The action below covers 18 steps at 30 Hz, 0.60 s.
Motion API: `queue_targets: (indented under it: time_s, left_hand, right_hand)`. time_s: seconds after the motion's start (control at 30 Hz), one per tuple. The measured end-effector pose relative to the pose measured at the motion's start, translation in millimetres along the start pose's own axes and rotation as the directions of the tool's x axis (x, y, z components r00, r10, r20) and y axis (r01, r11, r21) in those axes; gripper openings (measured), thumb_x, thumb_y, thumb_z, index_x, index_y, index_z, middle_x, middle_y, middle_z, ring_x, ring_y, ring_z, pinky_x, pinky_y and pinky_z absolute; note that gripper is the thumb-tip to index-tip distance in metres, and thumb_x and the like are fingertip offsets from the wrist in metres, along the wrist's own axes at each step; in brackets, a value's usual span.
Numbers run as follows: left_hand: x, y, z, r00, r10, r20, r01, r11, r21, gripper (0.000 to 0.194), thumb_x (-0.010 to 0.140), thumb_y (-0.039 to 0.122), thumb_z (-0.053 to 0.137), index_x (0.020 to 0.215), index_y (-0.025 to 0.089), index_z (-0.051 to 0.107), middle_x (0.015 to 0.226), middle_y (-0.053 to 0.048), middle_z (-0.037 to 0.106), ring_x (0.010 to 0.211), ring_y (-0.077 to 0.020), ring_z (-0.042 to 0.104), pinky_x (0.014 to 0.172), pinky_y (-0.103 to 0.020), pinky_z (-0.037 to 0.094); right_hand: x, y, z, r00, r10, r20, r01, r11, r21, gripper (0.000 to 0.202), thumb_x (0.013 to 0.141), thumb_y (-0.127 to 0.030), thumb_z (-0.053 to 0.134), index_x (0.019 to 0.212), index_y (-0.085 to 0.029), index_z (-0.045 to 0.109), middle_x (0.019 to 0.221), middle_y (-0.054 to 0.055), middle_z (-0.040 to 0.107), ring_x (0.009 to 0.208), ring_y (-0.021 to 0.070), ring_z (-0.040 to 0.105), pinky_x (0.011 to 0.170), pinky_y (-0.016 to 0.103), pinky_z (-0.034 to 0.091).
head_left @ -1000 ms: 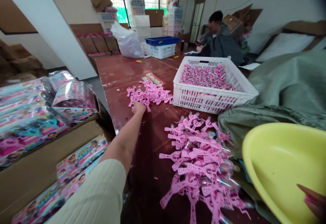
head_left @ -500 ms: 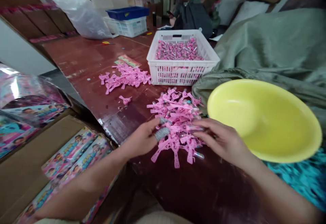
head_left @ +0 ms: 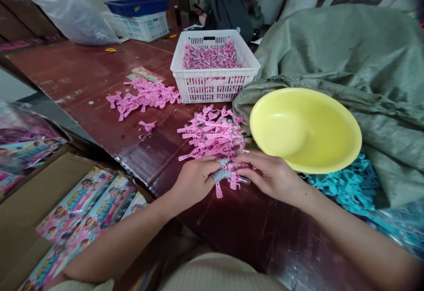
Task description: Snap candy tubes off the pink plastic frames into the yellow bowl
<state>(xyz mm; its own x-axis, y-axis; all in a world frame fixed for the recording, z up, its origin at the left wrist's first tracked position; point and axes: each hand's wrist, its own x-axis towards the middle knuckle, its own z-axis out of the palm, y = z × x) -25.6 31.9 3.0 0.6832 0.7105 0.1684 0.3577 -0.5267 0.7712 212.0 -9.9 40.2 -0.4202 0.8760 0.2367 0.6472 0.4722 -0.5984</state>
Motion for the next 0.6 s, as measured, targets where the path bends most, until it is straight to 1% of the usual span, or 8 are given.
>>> queue_targets:
  time_s: [0.07,0.13,0.2,0.3,0.4,0.47,0.53,0.6]
  left_hand:
    - [-4,-3,5.8,0.993,0.092,-0.072,-0.079,0.983,0.165,0.023,0.092,0.007,0.049,0.09,0.013,0.071,0.09,-0.005,0.068,0.082,-0.0175,0.064,0.069,-0.026,0.046]
    - [-8,-7,10.5,0.965,0.237,-0.116,-0.186,0.923,0.338,0.024,0.095,0.009,0.048,0.101,0.013,0.071,0.104,-0.007,0.071,0.087,-0.0187,0.068,0.072,-0.028,0.048]
    - [-10,-12,13.0,0.921,0.374,-0.108,-0.277,0.825,0.492,0.023,0.099,0.015,0.049,0.108,0.013,0.07,0.112,-0.007,0.072,0.087,-0.0189,0.069,0.07,-0.029,0.049]
    - [-10,-17,13.7,0.878,0.477,-0.04,-0.352,0.7,0.622,0.022,0.1,0.02,0.05,0.107,0.015,0.071,0.115,-0.005,0.072,0.082,-0.0181,0.067,0.065,-0.031,0.047]
    - [-10,-20,14.5,0.861,0.509,-0.007,-0.383,0.656,0.65,0.025,0.101,0.022,0.048,0.106,0.016,0.071,0.114,-0.004,0.072,0.078,-0.0169,0.065,0.062,-0.032,0.046]
    - [-10,-21,15.8,0.846,0.533,-0.024,-0.389,0.646,0.657,0.026,0.102,0.023,0.046,0.105,0.016,0.071,0.112,-0.004,0.073,0.076,-0.0163,0.064,0.06,-0.032,0.045]
    - [-9,-21,16.9,0.832,0.554,-0.037,-0.392,0.634,0.667,0.026,0.102,0.022,0.046,0.104,0.016,0.071,0.114,-0.005,0.072,0.078,-0.0175,0.065,0.06,-0.033,0.047]
    - [-7,-21,16.9,0.823,0.567,-0.044,-0.398,0.63,0.666,0.025,0.101,0.021,0.046,0.104,0.015,0.071,0.118,-0.005,0.071,0.082,-0.0194,0.068,0.062,-0.034,0.05]
  right_hand:
    - [1,0,5,0.981,0.183,0.07,-0.192,0.969,0.154,0.028,0.097,-0.04,0.057,0.114,-0.02,0.066,0.097,0.005,0.072,0.083,0.0132,0.069,0.074,0.026,0.057]
    - [2,0,8,0.918,0.328,0.222,-0.382,0.881,0.279,0.034,0.097,-0.048,0.053,0.108,-0.019,0.066,0.079,0.001,0.066,0.062,0.009,0.062,0.058,0.022,0.05]
    - [2,0,8,0.853,0.389,0.349,-0.499,0.803,0.326,0.039,0.098,-0.053,0.049,0.1,-0.017,0.064,0.069,-0.002,0.059,0.052,0.0066,0.055,0.052,0.02,0.044]
    - [0,1,7,0.805,0.415,0.424,-0.556,0.777,0.295,0.043,0.098,-0.057,0.046,0.088,-0.017,0.058,0.065,-0.003,0.055,0.049,0.0058,0.052,0.05,0.02,0.04]
    - [-3,1,11,0.775,0.449,0.444,-0.581,0.782,0.223,0.047,0.098,-0.06,0.043,0.082,-0.018,0.053,0.058,-0.004,0.051,0.047,0.0062,0.05,0.052,0.021,0.039]
    - [-4,-1,17,0.739,0.495,0.458,-0.632,0.745,0.214,0.052,0.098,-0.064,0.038,0.079,-0.017,0.051,0.053,-0.005,0.048,0.043,0.0057,0.046,0.051,0.021,0.038]
    - [-5,-3,24,0.681,0.562,0.47,-0.718,0.64,0.274,0.061,0.096,-0.07,0.032,0.075,-0.017,0.051,0.048,-0.005,0.043,0.037,0.005,0.039,0.045,0.021,0.033]
    - [-7,-3,28,0.604,0.615,0.507,-0.797,0.489,0.356,0.068,0.093,-0.076,0.029,0.074,-0.016,0.053,0.048,-0.004,0.044,0.034,0.0056,0.036,0.039,0.021,0.029]
